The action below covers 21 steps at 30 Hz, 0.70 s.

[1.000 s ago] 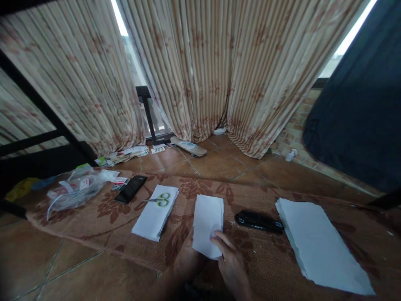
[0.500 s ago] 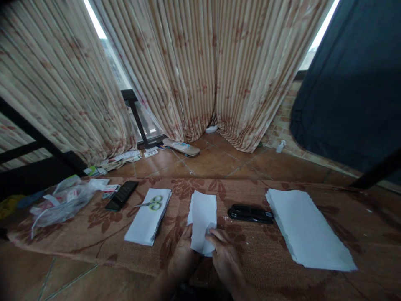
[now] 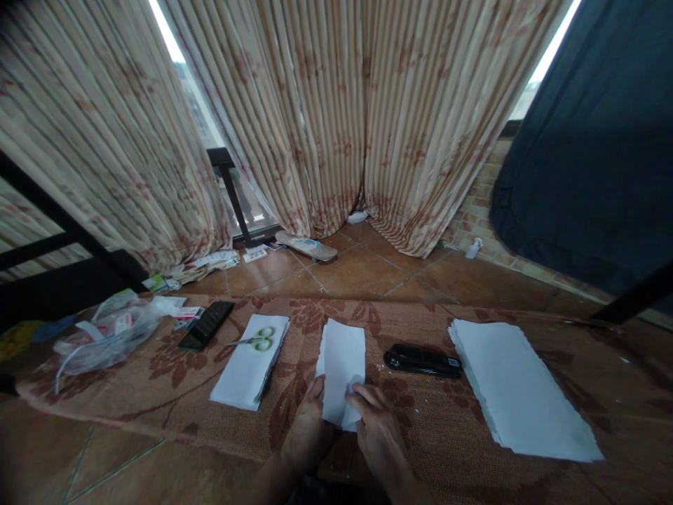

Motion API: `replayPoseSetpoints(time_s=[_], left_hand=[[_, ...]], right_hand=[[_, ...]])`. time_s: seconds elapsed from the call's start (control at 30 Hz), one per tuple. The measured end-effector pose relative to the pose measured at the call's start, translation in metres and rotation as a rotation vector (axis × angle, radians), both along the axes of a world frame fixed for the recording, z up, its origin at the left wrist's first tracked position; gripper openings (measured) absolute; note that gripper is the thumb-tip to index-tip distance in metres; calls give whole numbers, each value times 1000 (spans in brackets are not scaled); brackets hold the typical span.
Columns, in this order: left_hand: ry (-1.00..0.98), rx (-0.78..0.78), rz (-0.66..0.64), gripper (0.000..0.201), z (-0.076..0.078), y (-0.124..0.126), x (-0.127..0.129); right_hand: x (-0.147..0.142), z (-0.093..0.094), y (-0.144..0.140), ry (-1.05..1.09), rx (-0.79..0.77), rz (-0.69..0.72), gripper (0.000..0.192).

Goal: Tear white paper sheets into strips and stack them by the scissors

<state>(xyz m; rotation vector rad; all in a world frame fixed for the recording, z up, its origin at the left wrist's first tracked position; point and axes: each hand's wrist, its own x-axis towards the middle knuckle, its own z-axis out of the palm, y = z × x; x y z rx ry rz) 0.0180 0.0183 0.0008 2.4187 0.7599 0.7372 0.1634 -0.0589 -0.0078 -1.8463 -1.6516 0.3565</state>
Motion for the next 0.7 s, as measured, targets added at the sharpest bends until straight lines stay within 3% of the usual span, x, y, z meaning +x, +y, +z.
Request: replayPoseSetpoints(time_s=[0.17, 0.4, 0.53, 0.7], left_hand=[[-104, -205, 114, 47, 1, 3, -5], [-385, -377, 366, 30, -15, 12, -13], [-417, -347, 391, 30, -17, 13, -16], [-189, -176, 276, 35, 0, 3, -15]], right_hand=[[0, -1, 0, -56, 4, 6, 62], [1, -2, 0, -86, 19, 9, 64], [0, -2, -1, -116, 14, 0, 63], [0, -1, -1, -146, 6, 5, 65]])
